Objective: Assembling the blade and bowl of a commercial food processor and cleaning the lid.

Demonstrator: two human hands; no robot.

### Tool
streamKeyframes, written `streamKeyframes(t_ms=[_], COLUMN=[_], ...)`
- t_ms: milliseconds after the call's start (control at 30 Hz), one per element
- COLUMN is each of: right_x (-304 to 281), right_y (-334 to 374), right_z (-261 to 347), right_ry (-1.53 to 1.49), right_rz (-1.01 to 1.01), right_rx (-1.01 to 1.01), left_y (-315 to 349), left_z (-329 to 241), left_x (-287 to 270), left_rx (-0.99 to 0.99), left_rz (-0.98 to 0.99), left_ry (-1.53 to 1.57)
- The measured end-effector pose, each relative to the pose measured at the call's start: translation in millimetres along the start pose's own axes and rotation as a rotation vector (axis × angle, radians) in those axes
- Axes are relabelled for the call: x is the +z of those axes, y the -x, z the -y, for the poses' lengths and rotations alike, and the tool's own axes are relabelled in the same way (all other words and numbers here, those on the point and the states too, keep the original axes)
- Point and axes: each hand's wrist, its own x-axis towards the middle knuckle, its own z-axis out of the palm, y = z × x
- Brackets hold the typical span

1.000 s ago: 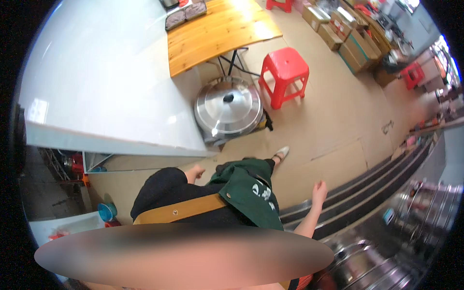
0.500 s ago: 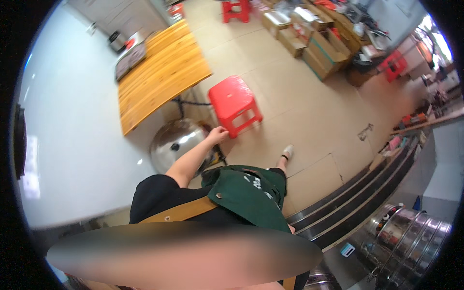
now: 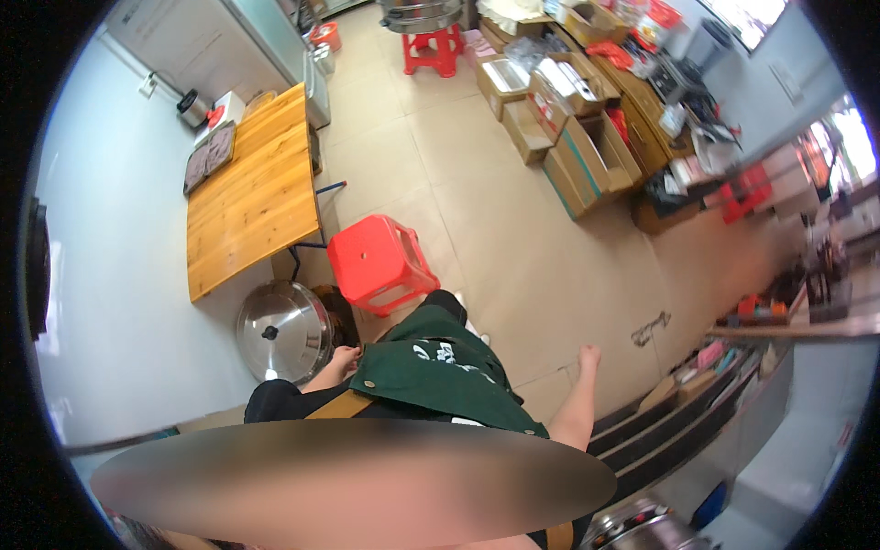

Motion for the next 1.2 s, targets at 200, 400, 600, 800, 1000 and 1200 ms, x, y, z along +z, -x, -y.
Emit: streamKeyframes(t_ms=[200,400,600,800,1000,1200], right_x=[66,109,112,141,248,500], right_y=[-99,-106,-161,-258,-410,-393], right_z=[215,355,450,520,733,1029], right_ry=[-0.020,0.297,0.201,0.219,0.371,0.499], right_rz=[0.189,0.424,0.369,0.344,0.309,0.488], right_rx=[-0.181,-0.073,-0.011,0.108,-0.132,-0.757], left_y=[-53,-128,-191,-266,-300,-283], left_z=[-57,-222,-434,-559,-540,-515], left_x=[50,84,80,58,58,100], left_rx=[-0.093,-0.151,0.300,0.378,-0.023,-0.391], left_rz=[0.001,0.017,-0.006,-0.130,-0.428,-0.524], left_ry=[-0.017,0.207,0.230,0.338,0.398,0.844])
